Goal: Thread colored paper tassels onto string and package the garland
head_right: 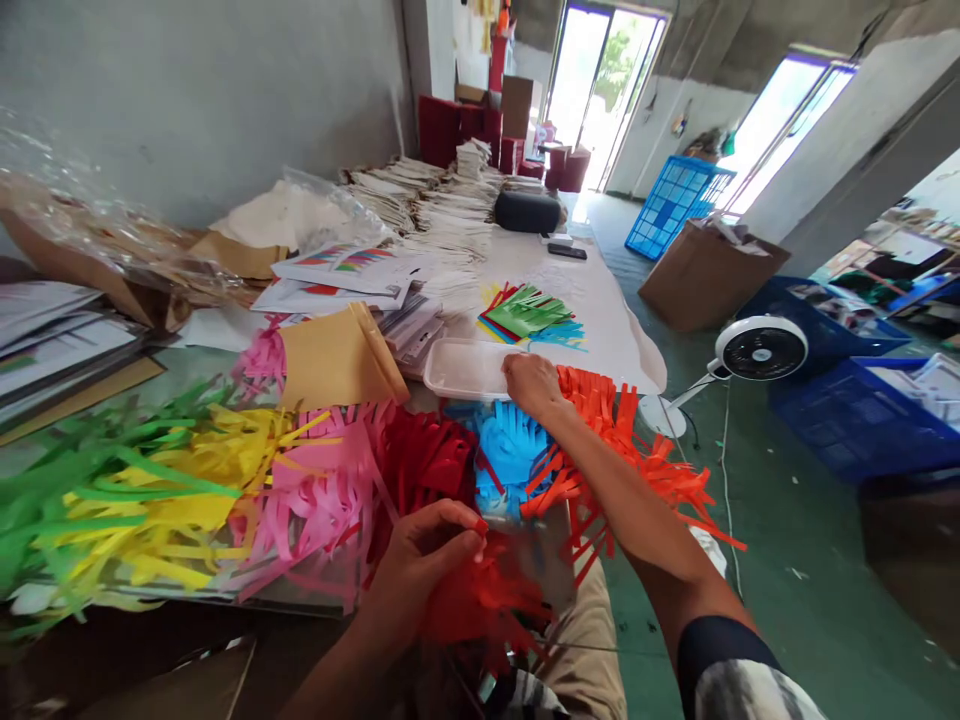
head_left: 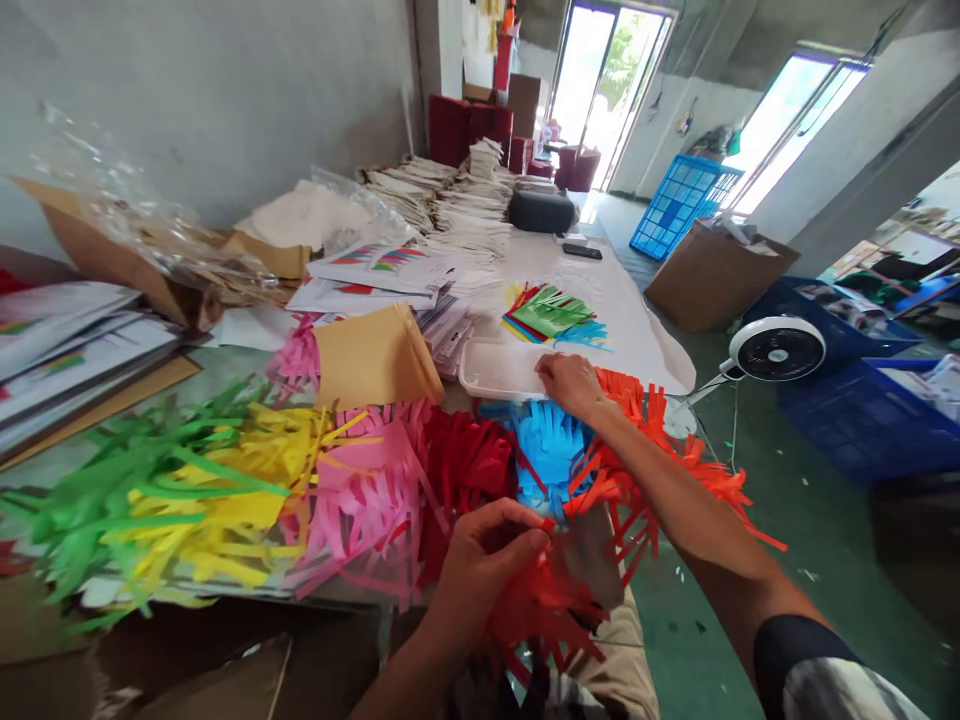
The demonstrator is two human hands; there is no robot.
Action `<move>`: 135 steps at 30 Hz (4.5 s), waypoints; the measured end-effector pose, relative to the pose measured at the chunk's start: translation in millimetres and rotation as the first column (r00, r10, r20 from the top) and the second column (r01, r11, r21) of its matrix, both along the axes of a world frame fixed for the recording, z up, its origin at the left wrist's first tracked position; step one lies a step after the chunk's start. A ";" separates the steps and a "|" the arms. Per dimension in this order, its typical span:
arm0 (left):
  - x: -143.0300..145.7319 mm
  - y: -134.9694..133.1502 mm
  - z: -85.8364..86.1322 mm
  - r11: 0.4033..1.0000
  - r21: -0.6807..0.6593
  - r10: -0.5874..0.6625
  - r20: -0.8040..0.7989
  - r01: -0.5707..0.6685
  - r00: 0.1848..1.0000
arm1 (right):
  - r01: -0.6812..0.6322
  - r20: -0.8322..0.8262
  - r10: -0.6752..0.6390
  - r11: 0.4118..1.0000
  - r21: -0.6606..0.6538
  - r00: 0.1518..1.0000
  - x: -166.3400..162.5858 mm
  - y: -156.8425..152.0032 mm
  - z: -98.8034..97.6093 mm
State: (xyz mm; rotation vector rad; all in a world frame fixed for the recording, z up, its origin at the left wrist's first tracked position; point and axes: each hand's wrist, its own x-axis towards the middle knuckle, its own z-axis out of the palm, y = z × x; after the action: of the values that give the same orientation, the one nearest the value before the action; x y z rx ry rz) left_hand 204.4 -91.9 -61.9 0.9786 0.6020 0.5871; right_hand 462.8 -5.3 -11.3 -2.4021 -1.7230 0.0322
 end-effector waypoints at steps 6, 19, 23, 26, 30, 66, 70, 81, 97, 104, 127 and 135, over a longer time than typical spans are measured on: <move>-13.4 -0.8 12.3 0.988 -0.048 0.149 0.073 -0.146 0.986 | -0.209 -0.291 0.300 0.929 0.305 0.908 -50.9 -74.0 31.4; -62.8 -73.1 -10.8 0.980 -0.115 0.171 0.053 -0.164 0.984 | -0.231 -0.771 0.325 0.944 0.234 0.548 -142.1 -204.0 0.2; -72.9 -96.7 -11.1 0.974 -0.129 0.194 0.062 -0.185 0.979 | -0.138 -0.801 0.283 0.959 0.247 0.527 -157.1 -232.5 -18.4; -75.0 -110.8 -6.6 0.981 -0.034 0.194 0.029 -0.193 0.980 | -0.106 -0.813 0.325 0.943 0.315 0.484 -164.3 -252.6 -22.6; -75.0 -126.1 -1.0 0.970 0.144 0.202 -0.029 -0.196 0.979 | 0.077 -0.814 0.310 0.916 0.395 0.492 -172.7 -279.3 -21.9; -91.3 -121.3 -8.0 0.858 0.508 0.146 -0.104 -0.074 0.984 | -0.017 -0.664 0.288 0.923 0.384 0.690 -190.9 -298.2 -33.3; -91.5 -118.9 -10.0 0.865 0.495 0.164 -0.116 -0.086 0.980 | 0.000 -0.688 0.276 0.928 0.372 0.671 -193.3 -293.1 -39.2; -81.9 -111.5 -14.5 0.684 0.707 0.251 0.005 -0.181 0.968 | 0.054 -0.715 0.284 0.910 0.410 0.639 -194.3 -286.7 -47.8; -68.0 -99.7 -14.4 0.711 0.703 0.122 -0.090 -0.024 0.988 | 0.000 -0.676 0.293 0.917 0.398 0.676 -175.7 -291.4 -48.5; -58.8 -108.1 -1.4 0.822 0.564 0.040 -0.199 0.081 0.979 | 0.082 -0.733 0.240 0.924 0.373 0.636 -171.8 -303.2 -41.7; -9.9 -117.3 26.7 0.696 0.715 -0.002 -0.076 0.056 0.997 | 0.282 -0.725 0.178 0.840 0.464 0.666 -145.3 -325.7 -19.0; -0.2 -118.2 32.7 0.691 0.723 0.069 -0.054 -0.008 0.996 | 0.294 -0.731 0.194 0.825 0.482 0.654 -139.0 -326.8 -18.5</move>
State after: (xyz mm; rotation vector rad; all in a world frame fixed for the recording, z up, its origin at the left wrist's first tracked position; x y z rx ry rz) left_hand 204.2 -210.1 -29.1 1.7540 0.4531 0.8579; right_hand 323.8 -332.1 -29.8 -1.6064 -1.0392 0.4052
